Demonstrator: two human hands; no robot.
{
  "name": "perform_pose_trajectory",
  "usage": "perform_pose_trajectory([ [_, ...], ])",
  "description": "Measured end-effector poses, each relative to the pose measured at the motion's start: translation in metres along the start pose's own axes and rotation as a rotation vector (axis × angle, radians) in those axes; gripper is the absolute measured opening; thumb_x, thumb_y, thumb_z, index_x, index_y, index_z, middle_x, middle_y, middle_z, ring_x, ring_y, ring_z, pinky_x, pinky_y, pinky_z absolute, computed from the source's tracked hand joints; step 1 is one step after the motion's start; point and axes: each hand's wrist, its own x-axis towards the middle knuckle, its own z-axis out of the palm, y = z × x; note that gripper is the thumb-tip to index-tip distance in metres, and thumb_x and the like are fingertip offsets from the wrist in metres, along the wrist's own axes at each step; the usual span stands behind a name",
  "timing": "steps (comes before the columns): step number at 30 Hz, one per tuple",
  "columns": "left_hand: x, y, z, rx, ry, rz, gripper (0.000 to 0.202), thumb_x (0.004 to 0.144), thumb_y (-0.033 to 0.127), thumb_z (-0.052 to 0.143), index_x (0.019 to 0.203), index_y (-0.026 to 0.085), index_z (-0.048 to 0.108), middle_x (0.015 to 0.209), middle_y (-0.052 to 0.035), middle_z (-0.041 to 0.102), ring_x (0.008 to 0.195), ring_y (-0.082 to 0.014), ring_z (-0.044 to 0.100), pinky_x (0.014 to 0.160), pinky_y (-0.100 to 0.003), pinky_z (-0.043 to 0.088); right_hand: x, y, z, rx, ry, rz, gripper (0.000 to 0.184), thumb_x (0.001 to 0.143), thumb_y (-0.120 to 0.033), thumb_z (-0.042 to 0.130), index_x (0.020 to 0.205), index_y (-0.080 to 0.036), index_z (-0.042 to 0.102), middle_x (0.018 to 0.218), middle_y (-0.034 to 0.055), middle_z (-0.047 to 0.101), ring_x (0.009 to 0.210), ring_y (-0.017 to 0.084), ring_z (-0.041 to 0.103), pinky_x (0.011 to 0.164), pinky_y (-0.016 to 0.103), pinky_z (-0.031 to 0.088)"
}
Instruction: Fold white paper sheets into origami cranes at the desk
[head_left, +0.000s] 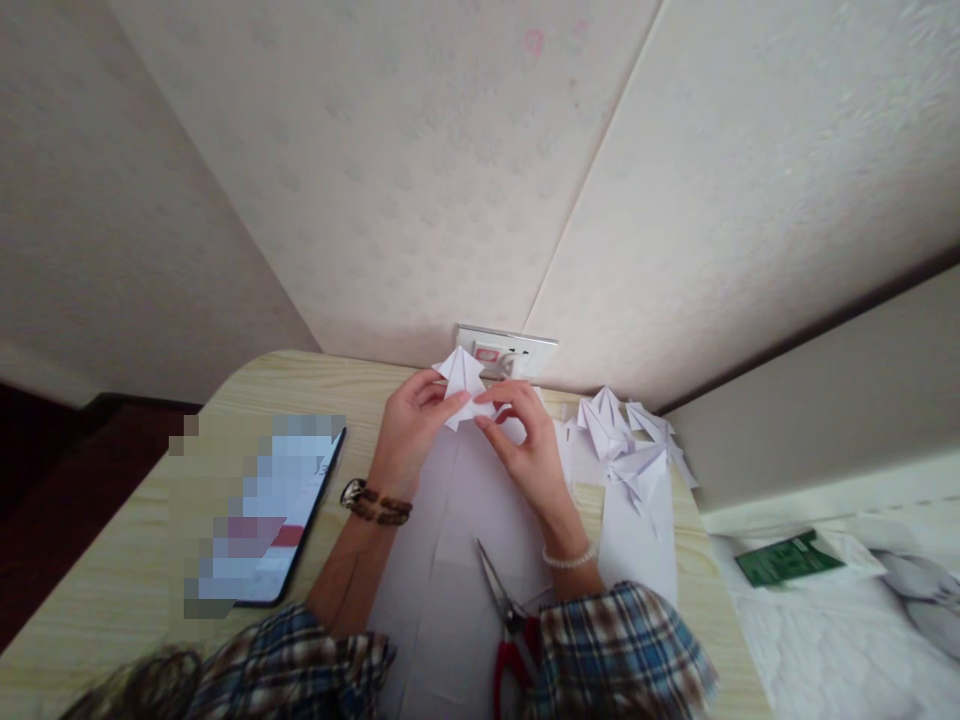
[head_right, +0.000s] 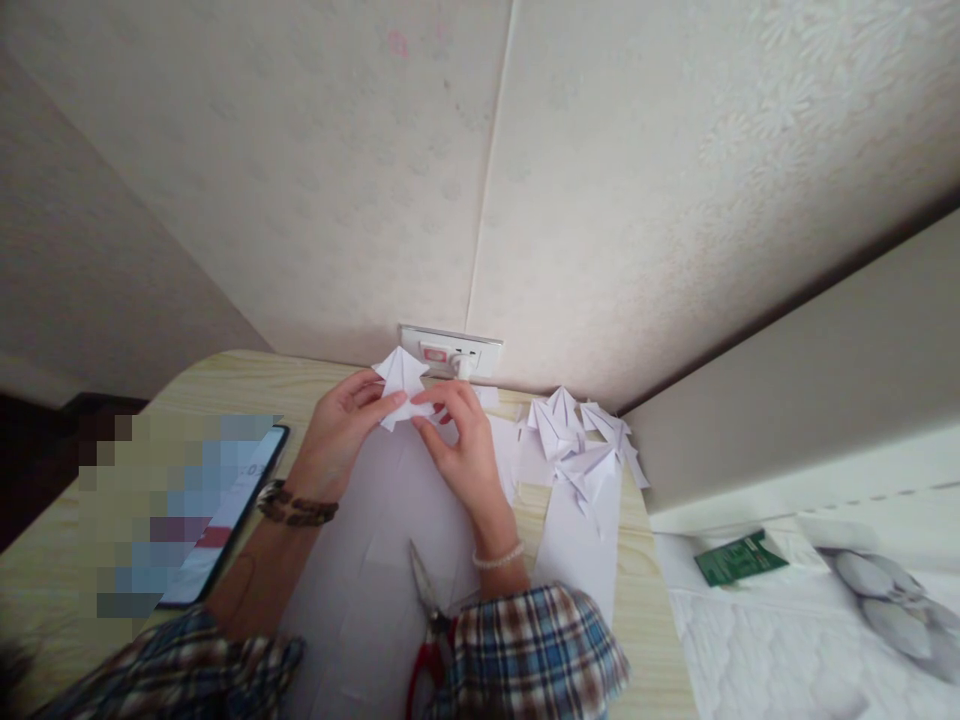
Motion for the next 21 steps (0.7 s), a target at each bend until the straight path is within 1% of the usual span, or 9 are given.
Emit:
perform_pose_trajectory([
  [6,-0.002,-0.001,-0.004,0.058,-0.024,0.007,0.051,0.055,0.025,0.081,0.098,0.017,0.056,0.066,0.0034,0.068,0.064,-0.014,0.063,0.062,-0.024,0.046,-0.007,-0.002,-0.003,-0.052,-0.03,0.026,0.007,0.085,-0.018,0.061,0.091,-0.022,0.063,0.093,0.0037,0.063,0.085,0.017,0.058,0.072,0.029,0.048],
  [10,-0.017,0.001,-0.003,0.096,-0.09,0.019,0.057,0.057,0.027,0.08,0.106,0.017,0.054,0.067,0.0028,0.069,0.064,-0.0156,0.065,0.062,-0.026,0.048,-0.024,-0.013,-0.005,-0.06,0.007,0.093,0.006,0.085,-0.019,0.059,0.088,-0.022,0.063,0.089,0.0029,0.063,0.081,0.017,0.058,0.073,0.03,0.048],
  [13,-0.028,0.004,0.002,0.118,-0.141,0.032,0.058,0.058,0.028,0.079,0.109,0.017,0.054,0.069,0.002,0.069,0.065,-0.0165,0.066,0.063,-0.027,0.049,-0.034,-0.022,-0.011,-0.063,0.038,0.113,0.006,0.085,-0.019,0.057,0.089,-0.021,0.062,0.088,0.0027,0.063,0.08,0.016,0.058,0.073,0.03,0.049],
  [17,-0.036,0.012,0.01,0.139,-0.175,0.066,0.065,0.059,0.024,0.077,0.117,0.018,0.049,0.076,0.0005,0.07,0.07,-0.0162,0.067,0.065,-0.026,0.049,-0.028,-0.033,-0.024,-0.085,-0.011,0.108,0.007,0.085,-0.02,0.058,0.091,-0.021,0.061,0.091,0.0029,0.065,0.08,0.016,0.059,0.073,0.029,0.05],
  [19,-0.039,0.016,0.013,0.15,-0.178,0.072,0.072,0.057,0.021,0.077,0.121,0.019,0.045,0.08,0.0007,0.069,0.074,-0.0166,0.067,0.067,-0.027,0.049,-0.022,-0.038,-0.03,-0.109,-0.045,0.104,0.011,0.083,-0.018,0.058,0.094,-0.021,0.06,0.095,0.0036,0.064,0.082,0.016,0.059,0.072,0.029,0.05],
  [21,-0.045,0.019,0.013,0.164,-0.18,0.06,0.076,0.056,0.019,0.076,0.123,0.02,0.042,0.084,0.0006,0.068,0.075,-0.0171,0.068,0.067,-0.027,0.05,-0.02,-0.044,-0.033,-0.141,-0.09,0.098,0.014,0.082,-0.014,0.058,0.094,-0.02,0.06,0.095,0.0035,0.063,0.082,0.016,0.058,0.072,0.029,0.049],
])
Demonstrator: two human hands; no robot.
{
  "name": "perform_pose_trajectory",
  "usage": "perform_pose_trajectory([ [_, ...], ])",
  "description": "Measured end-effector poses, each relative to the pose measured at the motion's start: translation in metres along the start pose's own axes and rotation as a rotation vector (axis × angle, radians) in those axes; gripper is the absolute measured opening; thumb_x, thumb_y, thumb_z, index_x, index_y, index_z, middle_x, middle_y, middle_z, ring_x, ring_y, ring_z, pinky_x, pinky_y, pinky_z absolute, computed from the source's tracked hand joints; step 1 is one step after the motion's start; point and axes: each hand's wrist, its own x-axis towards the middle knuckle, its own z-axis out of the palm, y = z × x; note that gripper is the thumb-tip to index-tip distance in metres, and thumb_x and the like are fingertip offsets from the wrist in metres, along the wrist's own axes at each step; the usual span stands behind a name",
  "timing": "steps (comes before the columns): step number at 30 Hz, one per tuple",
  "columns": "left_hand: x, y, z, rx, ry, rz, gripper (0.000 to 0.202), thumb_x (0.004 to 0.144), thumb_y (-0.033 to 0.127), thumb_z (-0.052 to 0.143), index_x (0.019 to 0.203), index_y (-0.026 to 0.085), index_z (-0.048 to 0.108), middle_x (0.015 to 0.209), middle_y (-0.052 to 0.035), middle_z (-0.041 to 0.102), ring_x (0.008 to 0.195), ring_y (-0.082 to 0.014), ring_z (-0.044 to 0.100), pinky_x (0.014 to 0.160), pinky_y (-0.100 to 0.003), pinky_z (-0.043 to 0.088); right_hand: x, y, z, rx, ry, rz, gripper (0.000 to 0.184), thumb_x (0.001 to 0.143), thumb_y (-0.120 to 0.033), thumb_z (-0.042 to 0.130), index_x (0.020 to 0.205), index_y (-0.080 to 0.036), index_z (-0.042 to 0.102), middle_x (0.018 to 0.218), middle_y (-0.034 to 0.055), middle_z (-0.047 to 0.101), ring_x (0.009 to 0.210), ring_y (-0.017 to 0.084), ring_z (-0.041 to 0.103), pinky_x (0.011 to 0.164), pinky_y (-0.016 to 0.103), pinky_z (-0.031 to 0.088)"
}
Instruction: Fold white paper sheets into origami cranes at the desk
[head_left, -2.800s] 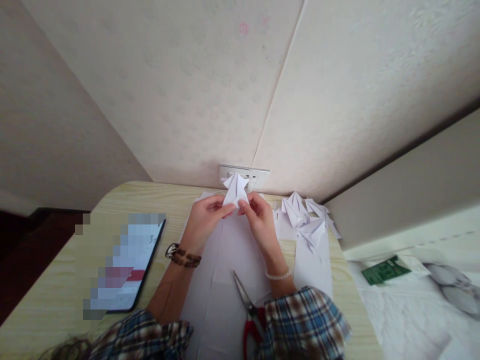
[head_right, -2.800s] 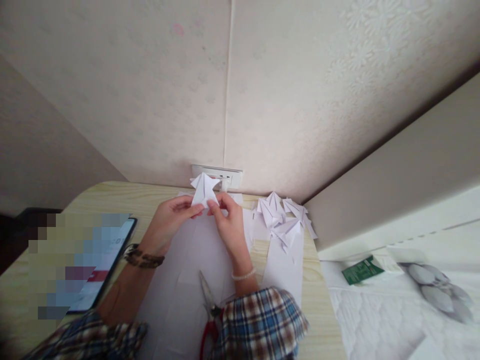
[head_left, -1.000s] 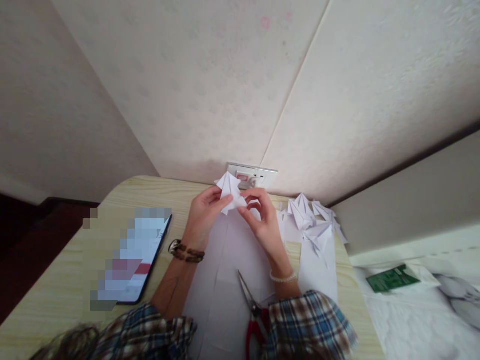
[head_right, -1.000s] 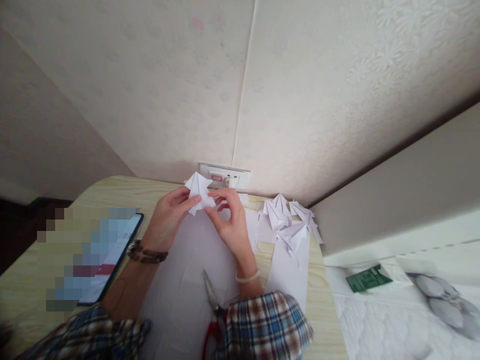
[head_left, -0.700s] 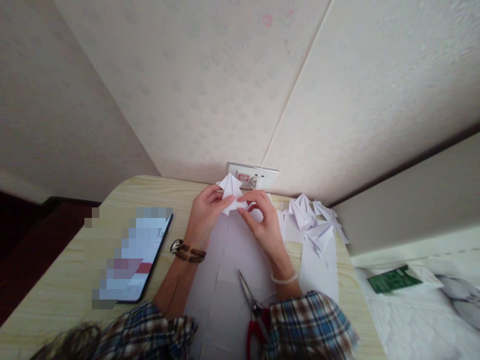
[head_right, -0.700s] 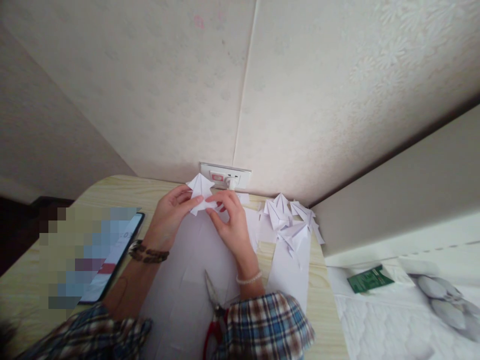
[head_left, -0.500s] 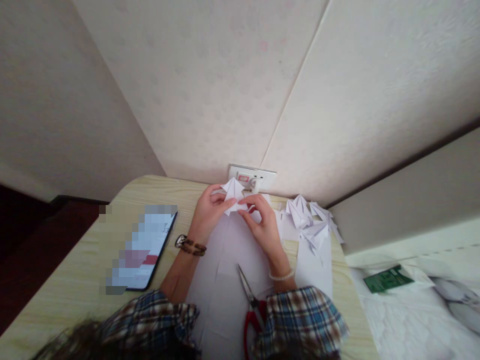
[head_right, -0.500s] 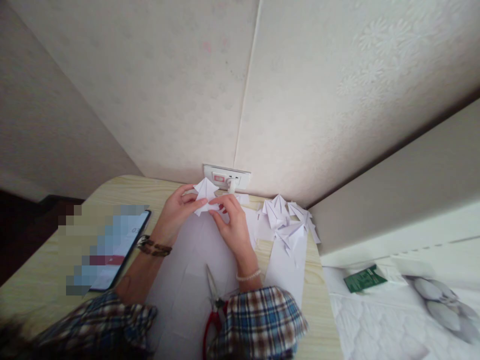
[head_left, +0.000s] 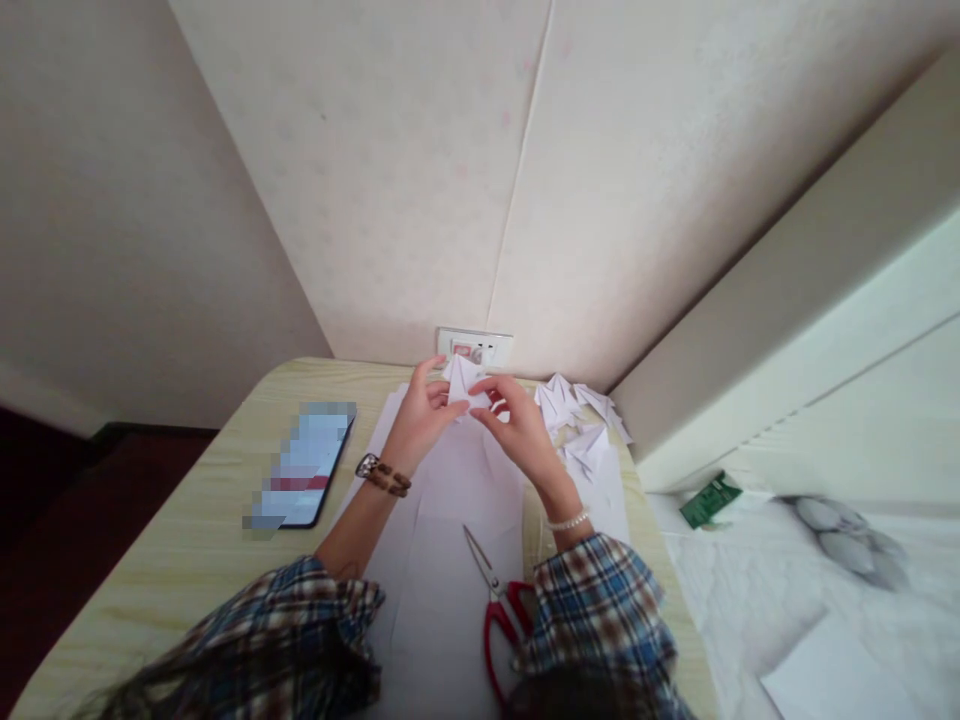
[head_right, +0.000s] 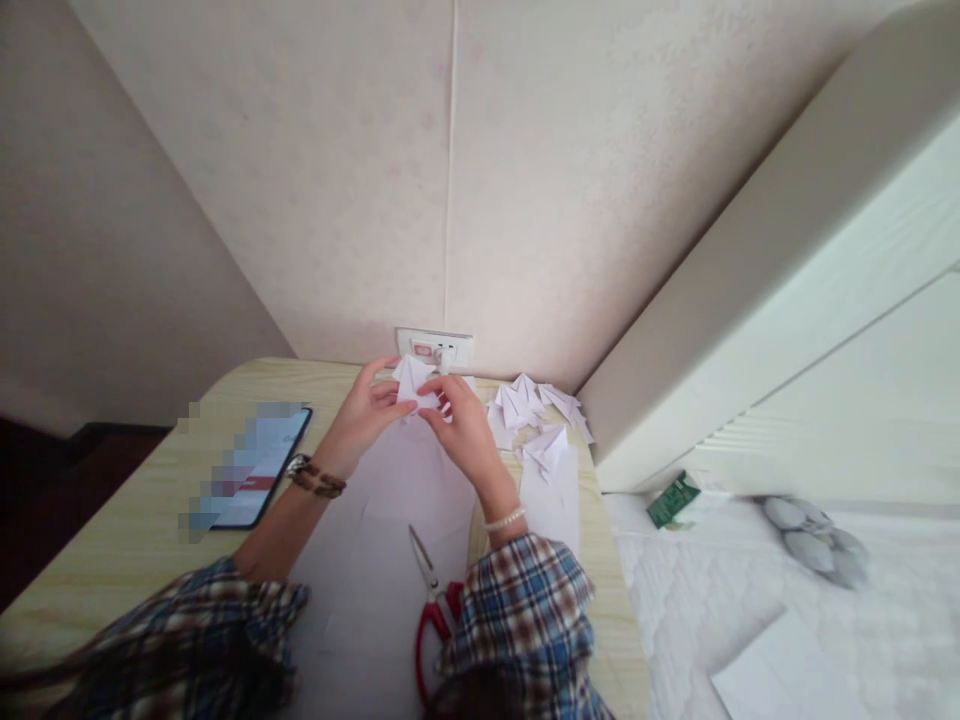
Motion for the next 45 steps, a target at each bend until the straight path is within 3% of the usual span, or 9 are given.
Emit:
perform_pose_trajectory([
  [5,-0.024,-0.005,-0.007,0.062,-0.034,-0.088,0.061,0.062,0.02,0.07,0.116,0.02,0.044,0.079,0.0018,0.067,0.072,-0.0154,0.066,0.067,-0.028,0.049,-0.024,-0.001,0.003,-0.093,-0.09,0.015,0.022,0.078,-0.009,0.059,0.098,-0.019,0.059,0.095,0.0027,0.058,0.08,0.015,0.056,0.076,0.031,0.048],
  [11,-0.029,-0.031,-0.019,0.178,-0.082,-0.151,0.055,0.056,0.021,0.071,0.105,0.022,0.045,0.074,0.0064,0.058,0.058,-0.0119,0.061,0.057,-0.025,0.047,-0.049,0.018,0.015,-0.18,-0.112,0.062,0.012,0.082,-0.012,0.058,0.092,-0.017,0.063,0.092,0.0052,0.059,0.086,0.019,0.059,0.083,0.036,0.047],
  [18,-0.022,-0.049,-0.03,0.252,-0.11,-0.087,0.056,0.057,0.025,0.075,0.105,0.024,0.045,0.124,-0.0062,0.055,0.062,-0.0091,0.062,0.062,-0.027,0.051,-0.054,0.028,0.019,-0.242,-0.103,0.063,0.013,0.086,-0.015,0.058,0.096,-0.02,0.063,0.101,0.0071,0.061,0.101,0.023,0.056,0.091,0.04,0.042],
  [21,-0.021,-0.048,-0.035,0.264,-0.097,-0.078,0.057,0.061,0.025,0.074,0.109,0.026,0.043,0.13,-0.0073,0.052,0.065,-0.0108,0.064,0.065,-0.029,0.054,-0.056,0.023,0.022,-0.305,-0.113,0.047,0.015,0.086,-0.018,0.061,0.101,-0.02,0.061,0.103,0.0074,0.063,0.102,0.024,0.056,0.09,0.039,0.041],
  [26,-0.023,-0.04,-0.042,0.544,-0.23,0.056,0.017,0.074,0.026,0.066,0.09,0.02,0.061,0.132,-0.0093,0.052,0.083,-0.0185,0.065,0.075,-0.037,0.058,-0.054,0.017,0.026,-0.361,-0.148,0.043,0.013,0.086,-0.018,0.062,0.099,-0.021,0.061,0.102,0.007,0.063,0.1,0.023,0.056,0.088,0.038,0.041],
  [31,-0.029,-0.039,-0.041,0.701,-0.265,0.212,0.019,0.081,0.022,0.059,0.1,0.021,0.062,0.139,-0.0116,0.046,0.12,-0.0302,0.053,0.073,-0.04,0.06,-0.056,0.016,0.028,-0.389,-0.16,0.041,0.013,0.087,-0.018,0.061,0.1,-0.022,0.06,0.101,0.0067,0.063,0.098,0.024,0.055,0.086,0.039,0.041],
  [37,-0.035,-0.043,-0.043,0.957,-0.259,0.438,0.018,0.087,0.016,0.056,0.105,0.018,0.06,0.136,-0.0138,0.045,0.12,-0.0275,0.05,0.101,-0.049,0.046,-0.058,0.015,0.028,-0.416,-0.169,0.041,0.009,0.088,-0.019,0.061,0.097,-0.022,0.06,0.099,0.007,0.063,0.097,0.024,0.054,0.086,0.04,0.04],
  [41,-0.035,-0.038,-0.048,1.131,-0.221,0.554,0.009,0.084,0.02,0.064,0.093,0.019,0.063,0.119,-0.0108,0.054,0.109,-0.0289,0.048,0.093,-0.047,0.048,-0.057,0.014,0.029,-0.421,-0.167,0.033,0.01,0.087,-0.019,0.062,0.097,-0.02,0.06,0.099,0.0076,0.063,0.097,0.024,0.055,0.086,0.039,0.04],
  [45,-0.034,-0.034,-0.051,1.19,-0.275,0.62,0.006,0.085,0.019,0.063,0.091,0.019,0.064,0.105,-0.0086,0.061,0.099,-0.0265,0.049,0.086,-0.042,0.048,-0.057,0.013,0.03,-0.417,-0.166,0.016,0.01,0.088,-0.018,0.06,0.098,-0.021,0.061,0.101,0.0073,0.062,0.098,0.023,0.055,0.089,0.039,0.04],
])
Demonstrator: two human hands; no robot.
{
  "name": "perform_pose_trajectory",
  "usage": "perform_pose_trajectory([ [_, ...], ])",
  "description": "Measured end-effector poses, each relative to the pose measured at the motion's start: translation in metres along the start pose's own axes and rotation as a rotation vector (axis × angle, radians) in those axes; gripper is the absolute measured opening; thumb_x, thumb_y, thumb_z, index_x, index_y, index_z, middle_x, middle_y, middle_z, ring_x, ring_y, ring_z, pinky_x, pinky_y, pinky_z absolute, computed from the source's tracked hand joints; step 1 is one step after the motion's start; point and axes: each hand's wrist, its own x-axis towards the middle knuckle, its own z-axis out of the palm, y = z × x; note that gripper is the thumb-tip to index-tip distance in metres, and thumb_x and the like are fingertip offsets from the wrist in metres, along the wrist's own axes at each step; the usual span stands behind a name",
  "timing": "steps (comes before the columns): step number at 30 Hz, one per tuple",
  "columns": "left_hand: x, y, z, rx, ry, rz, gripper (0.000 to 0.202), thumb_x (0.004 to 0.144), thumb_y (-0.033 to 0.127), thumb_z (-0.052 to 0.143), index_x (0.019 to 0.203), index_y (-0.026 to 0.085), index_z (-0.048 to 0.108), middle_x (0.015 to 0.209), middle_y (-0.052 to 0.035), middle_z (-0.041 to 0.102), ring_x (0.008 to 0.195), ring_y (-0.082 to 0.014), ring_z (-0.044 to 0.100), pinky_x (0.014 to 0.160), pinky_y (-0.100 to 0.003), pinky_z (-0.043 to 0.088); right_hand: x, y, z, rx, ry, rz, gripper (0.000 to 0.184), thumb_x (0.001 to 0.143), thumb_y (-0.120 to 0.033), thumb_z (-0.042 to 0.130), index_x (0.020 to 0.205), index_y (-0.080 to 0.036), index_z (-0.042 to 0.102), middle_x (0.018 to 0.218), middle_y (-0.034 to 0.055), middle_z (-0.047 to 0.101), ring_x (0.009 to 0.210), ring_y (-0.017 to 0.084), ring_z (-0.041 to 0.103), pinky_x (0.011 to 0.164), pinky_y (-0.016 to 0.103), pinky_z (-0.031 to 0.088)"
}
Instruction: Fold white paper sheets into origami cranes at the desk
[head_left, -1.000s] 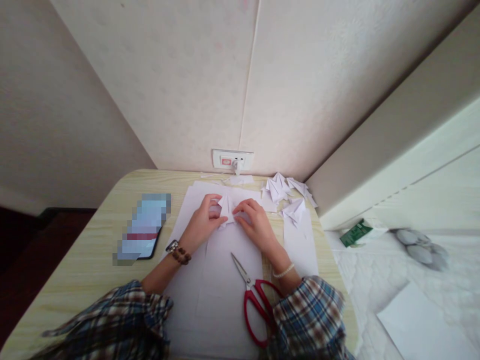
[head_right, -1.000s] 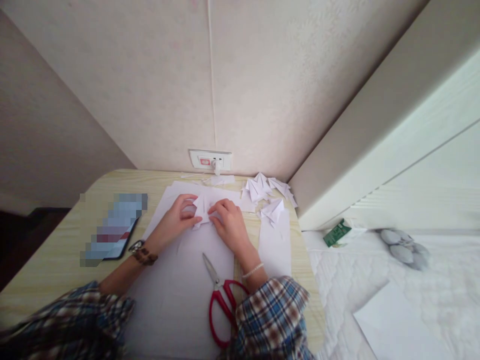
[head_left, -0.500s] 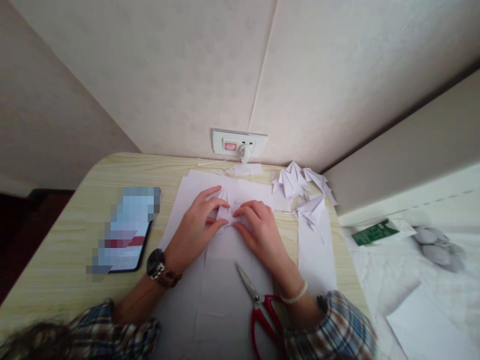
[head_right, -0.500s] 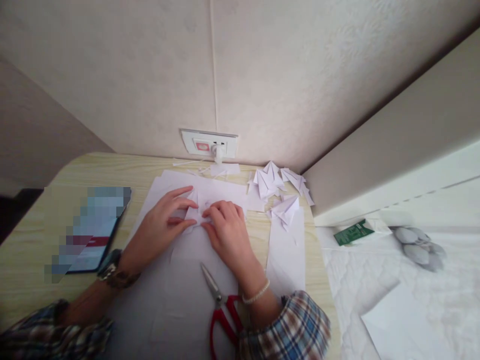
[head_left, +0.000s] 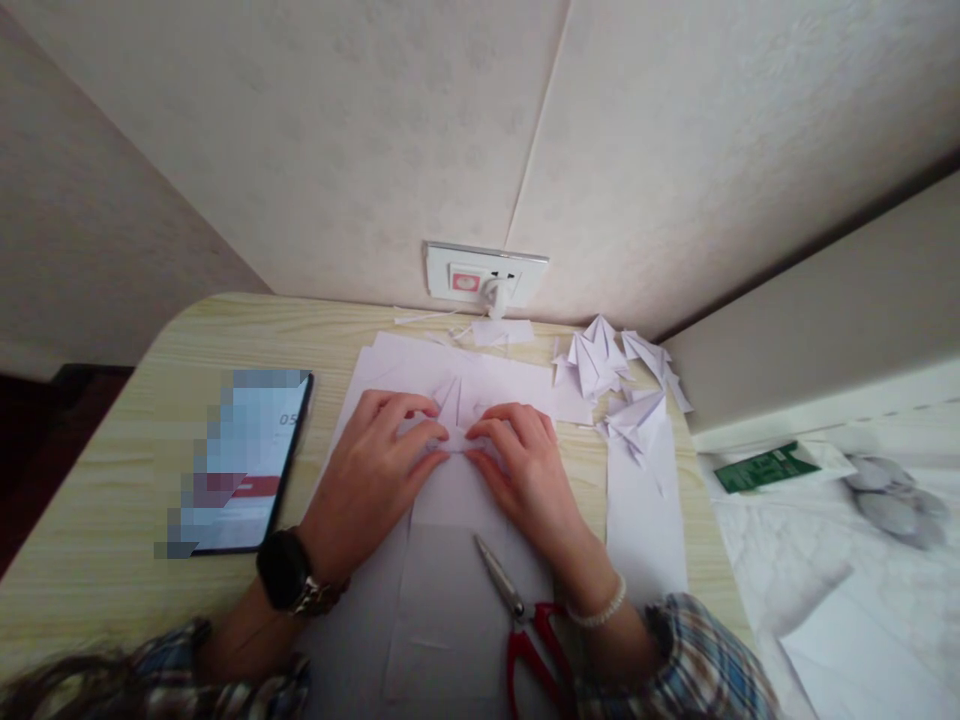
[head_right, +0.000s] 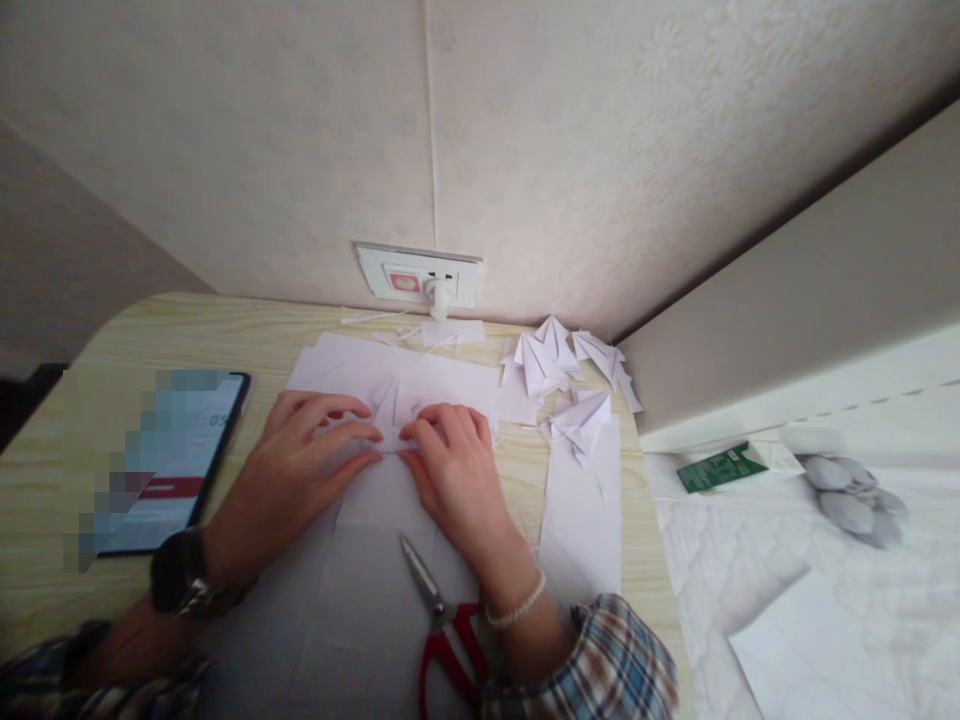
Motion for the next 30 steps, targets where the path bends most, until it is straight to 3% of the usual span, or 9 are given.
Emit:
perform_pose_trajectory([
  [5,-0.0015,-0.0014,-0.0013,-0.007,-0.062,0.028,0.008,0.09,0.017,0.055,0.09,0.017,0.063,0.088,-0.0051,0.063,0.089,-0.0223,0.053,0.08,-0.037,0.049,-0.0004,0.001,0.0009,-0.007,0.017,-0.017,0.008,0.089,-0.018,0.058,0.092,-0.022,0.064,0.102,0.0066,0.061,0.098,0.022,0.055,0.089,0.039,0.039],
  [15,0.0009,-0.0016,-0.0052,-0.009,-0.131,0.048,0.016,0.092,0.017,0.051,0.09,0.015,0.067,0.088,-0.0059,0.067,0.088,-0.0226,0.056,0.079,-0.039,0.049,0.0052,-0.0018,-0.0012,-0.096,0.021,-0.019,0.006,0.088,-0.019,0.061,0.088,-0.022,0.066,0.1,0.0051,0.063,0.096,0.021,0.056,0.091,0.038,0.039],
  [30,-0.001,-0.0043,-0.0058,0.048,-0.091,0.135,0.014,0.089,0.015,0.055,0.086,0.014,0.068,0.086,-0.0071,0.068,0.082,-0.0237,0.06,0.073,-0.038,0.05,0.0073,-0.0024,-0.0018,-0.068,-0.009,-0.014,0.008,0.084,-0.021,0.068,0.091,-0.02,0.064,0.097,0.0048,0.064,0.098,0.022,0.056,0.093,0.036,0.039],
])
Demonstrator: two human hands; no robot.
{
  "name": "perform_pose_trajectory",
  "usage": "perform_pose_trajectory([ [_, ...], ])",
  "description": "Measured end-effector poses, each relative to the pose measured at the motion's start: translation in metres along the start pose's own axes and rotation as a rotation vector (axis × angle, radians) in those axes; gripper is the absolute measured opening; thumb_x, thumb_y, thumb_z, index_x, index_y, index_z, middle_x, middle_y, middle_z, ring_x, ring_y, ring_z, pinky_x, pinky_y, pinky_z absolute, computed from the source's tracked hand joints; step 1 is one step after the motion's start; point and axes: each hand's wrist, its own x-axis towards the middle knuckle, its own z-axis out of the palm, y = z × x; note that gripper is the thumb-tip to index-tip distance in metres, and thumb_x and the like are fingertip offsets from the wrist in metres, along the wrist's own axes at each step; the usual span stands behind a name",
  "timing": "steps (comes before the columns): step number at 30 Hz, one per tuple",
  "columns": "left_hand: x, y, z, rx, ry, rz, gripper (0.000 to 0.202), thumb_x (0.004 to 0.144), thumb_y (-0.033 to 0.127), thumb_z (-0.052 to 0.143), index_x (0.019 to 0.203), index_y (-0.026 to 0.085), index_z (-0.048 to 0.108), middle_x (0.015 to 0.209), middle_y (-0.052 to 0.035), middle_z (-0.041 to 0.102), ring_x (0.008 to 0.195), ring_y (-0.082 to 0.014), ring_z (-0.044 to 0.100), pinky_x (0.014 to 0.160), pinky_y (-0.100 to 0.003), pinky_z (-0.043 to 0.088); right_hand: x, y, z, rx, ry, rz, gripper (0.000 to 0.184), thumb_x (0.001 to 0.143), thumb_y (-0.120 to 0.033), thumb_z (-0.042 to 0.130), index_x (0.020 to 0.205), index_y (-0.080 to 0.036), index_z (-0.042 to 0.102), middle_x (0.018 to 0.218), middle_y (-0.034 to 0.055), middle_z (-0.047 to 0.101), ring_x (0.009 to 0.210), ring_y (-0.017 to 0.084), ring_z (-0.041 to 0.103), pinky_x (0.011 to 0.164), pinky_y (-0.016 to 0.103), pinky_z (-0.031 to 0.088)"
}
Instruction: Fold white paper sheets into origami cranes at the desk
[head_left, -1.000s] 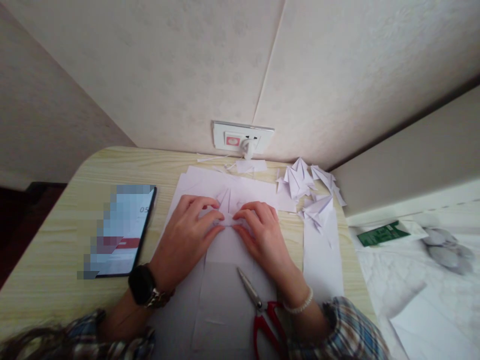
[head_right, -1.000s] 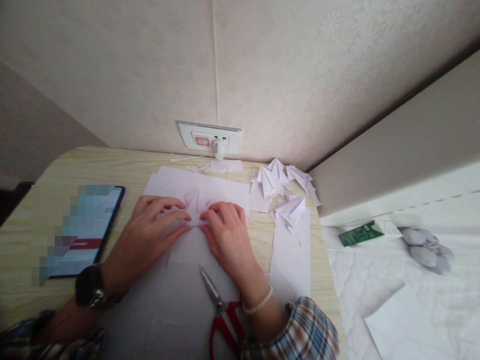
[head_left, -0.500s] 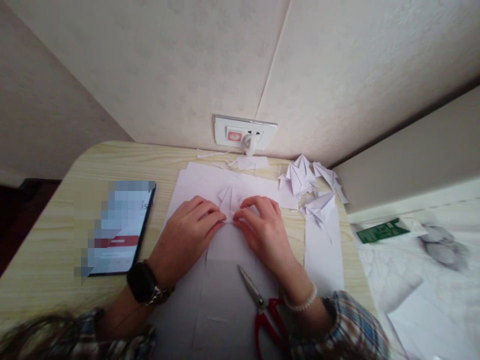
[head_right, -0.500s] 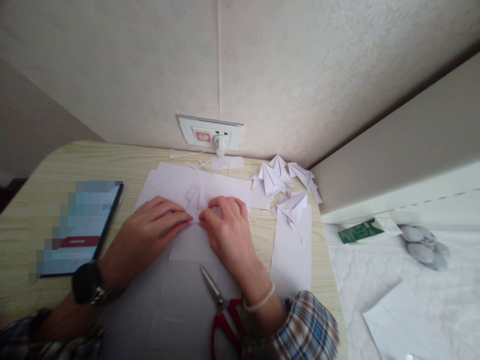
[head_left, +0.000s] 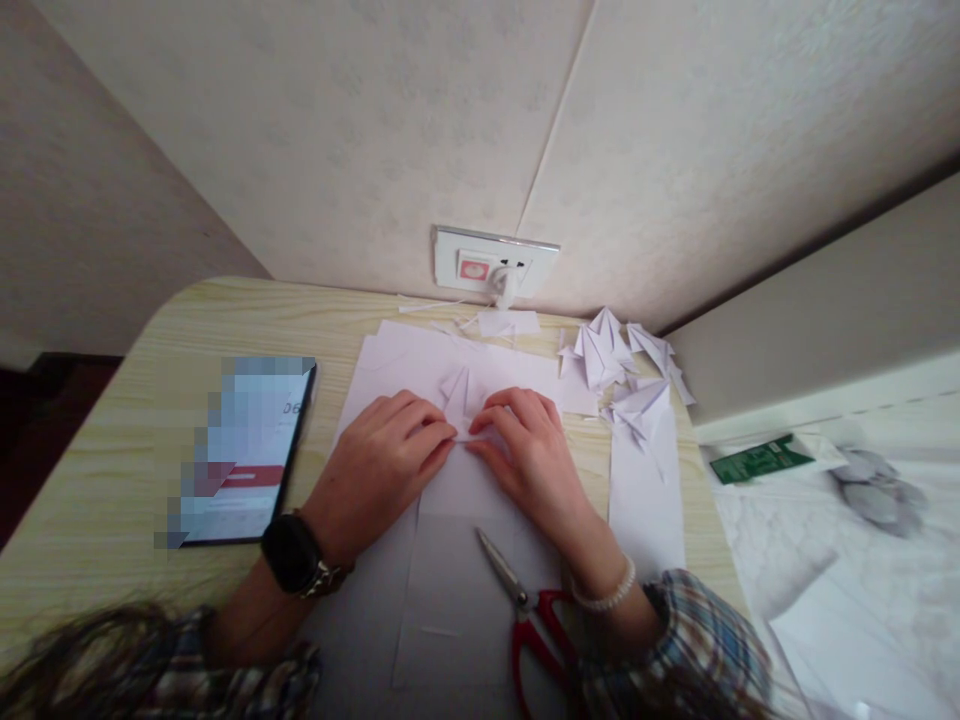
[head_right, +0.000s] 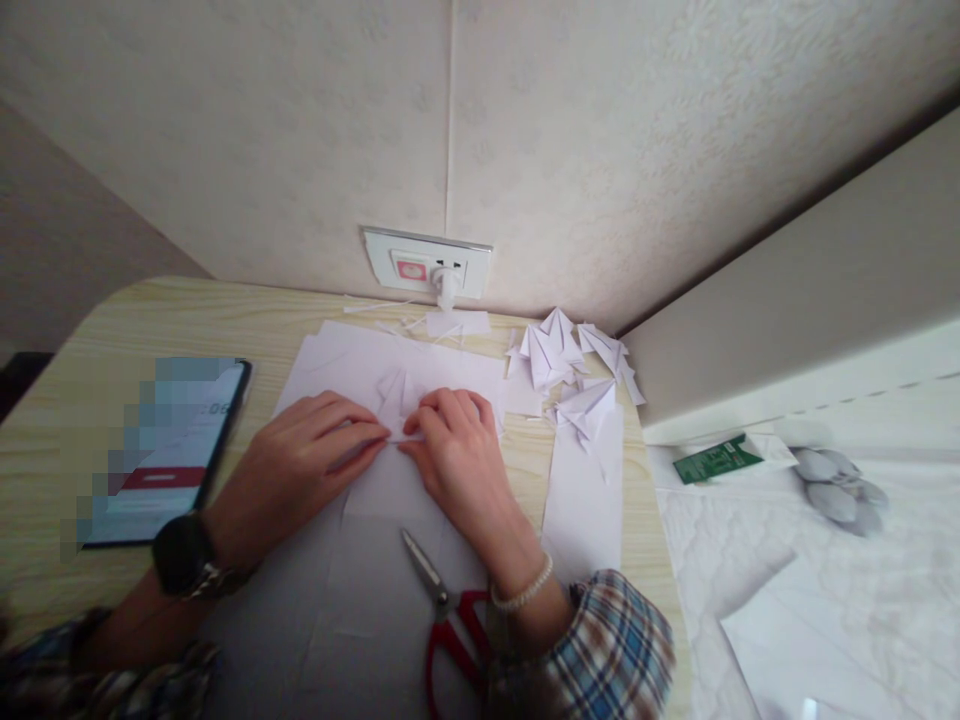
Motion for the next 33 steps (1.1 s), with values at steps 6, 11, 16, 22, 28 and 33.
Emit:
perform_pose_trajectory([
  [6,0.0009,0.001,-0.0003,-0.113,-0.031,-0.098,0.014,0.091,0.015,0.054,0.088,0.013,0.067,0.088,-0.0064,0.066,0.085,-0.0207,0.059,0.078,-0.035,0.05,0.0059,0.0011,-0.0033,-0.021,-0.022,-0.027,0.008,0.082,-0.022,0.07,0.088,-0.02,0.064,0.095,0.0042,0.065,0.095,0.021,0.057,0.092,0.036,0.04],
  [11,0.0019,-0.0014,0.0023,-0.206,-0.05,-0.168,0.009,0.088,0.017,0.058,0.092,0.016,0.066,0.091,-0.0047,0.066,0.09,-0.0202,0.059,0.081,-0.034,0.05,0.0059,0.0022,-0.0018,-0.099,-0.004,-0.096,0.006,0.086,-0.025,0.065,0.087,-0.02,0.064,0.09,0.0029,0.066,0.091,0.019,0.058,0.101,0.039,0.035],
  [16,0.0023,-0.0001,0.0038,-0.242,-0.045,-0.222,0.008,0.086,0.02,0.062,0.092,0.018,0.066,0.092,-0.0047,0.066,0.091,-0.0215,0.059,0.082,-0.035,0.05,0.0029,0.0032,0.0009,-0.143,0.042,-0.147,0.007,0.089,-0.026,0.063,0.086,-0.019,0.063,0.089,0.0018,0.067,0.089,0.018,0.061,0.105,0.041,0.031],
  [22,0.002,0.0033,0.0055,-0.231,-0.013,-0.221,0.008,0.086,0.018,0.061,0.093,0.017,0.065,0.091,-0.0046,0.064,0.09,-0.0211,0.059,0.082,-0.034,0.05,0.0024,0.0056,0.0029,-0.153,0.083,-0.186,0.008,0.089,-0.025,0.061,0.086,-0.018,0.063,0.087,0.0011,0.068,0.086,0.017,0.061,0.106,0.042,0.029],
  [28,0.0031,0.0042,0.0033,-0.207,0.002,-0.21,0.007,0.088,0.014,0.059,0.09,0.015,0.066,0.088,-0.0042,0.065,0.087,-0.0198,0.06,0.079,-0.033,0.051,0.0028,0.0073,0.0038,-0.162,0.102,-0.195,0.01,0.091,-0.025,0.059,0.084,-0.019,0.063,0.087,0.0011,0.068,0.085,0.016,0.061,0.106,0.041,0.029],
  [33,0.0039,0.0059,-0.0012,-0.16,-0.052,-0.191,0.016,0.092,0.016,0.053,0.092,0.015,0.068,0.092,-0.0068,0.067,0.088,-0.0201,0.061,0.08,-0.034,0.052,0.0026,0.0057,0.0044,-0.181,0.073,-0.167,0.012,0.094,-0.024,0.054,0.087,-0.02,0.064,0.09,0.0014,0.069,0.088,0.016,0.059,0.108,0.041,0.028],
])
